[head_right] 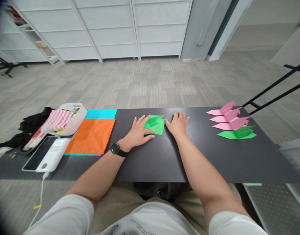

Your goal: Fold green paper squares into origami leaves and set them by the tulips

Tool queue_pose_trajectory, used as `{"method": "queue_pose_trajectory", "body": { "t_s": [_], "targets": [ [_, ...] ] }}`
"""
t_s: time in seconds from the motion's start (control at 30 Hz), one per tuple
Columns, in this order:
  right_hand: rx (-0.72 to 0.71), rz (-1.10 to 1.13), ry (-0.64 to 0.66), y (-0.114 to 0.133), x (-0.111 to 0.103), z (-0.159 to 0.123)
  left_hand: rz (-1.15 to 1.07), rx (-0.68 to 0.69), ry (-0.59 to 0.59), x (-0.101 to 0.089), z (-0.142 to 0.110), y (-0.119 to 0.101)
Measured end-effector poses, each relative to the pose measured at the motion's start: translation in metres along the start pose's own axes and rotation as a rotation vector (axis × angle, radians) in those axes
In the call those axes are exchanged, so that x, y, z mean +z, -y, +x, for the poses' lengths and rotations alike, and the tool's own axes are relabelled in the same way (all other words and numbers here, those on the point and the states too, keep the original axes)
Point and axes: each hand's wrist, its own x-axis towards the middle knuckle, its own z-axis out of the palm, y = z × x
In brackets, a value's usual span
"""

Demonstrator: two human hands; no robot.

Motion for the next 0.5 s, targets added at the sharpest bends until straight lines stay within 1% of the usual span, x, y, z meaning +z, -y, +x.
{"method": "queue_pose_trajectory", "body": {
  "t_s": [0.13,0.23,0.37,0.5],
  "targets": [
    [-0.017,0.031,-0.030,0.004,-0.006,-0.001,-0.001,0.000,-0.001,0.001,0.000,0.001],
    [-0.097,0.057,-0.014,0.011,-0.013,-0.006,0.008,-0.002,0.004,0.000,0.000,0.001],
    [-0.211,0.049,0.108,0.022,-0.017,-0.019,0.018,-0.008,0.012,-0.003,0.000,-0.001],
    [-0.248,0.007,0.203,0.030,-0.012,-0.029,0.022,-0.016,0.026,-0.003,0.001,-0.001]
  ]
}}
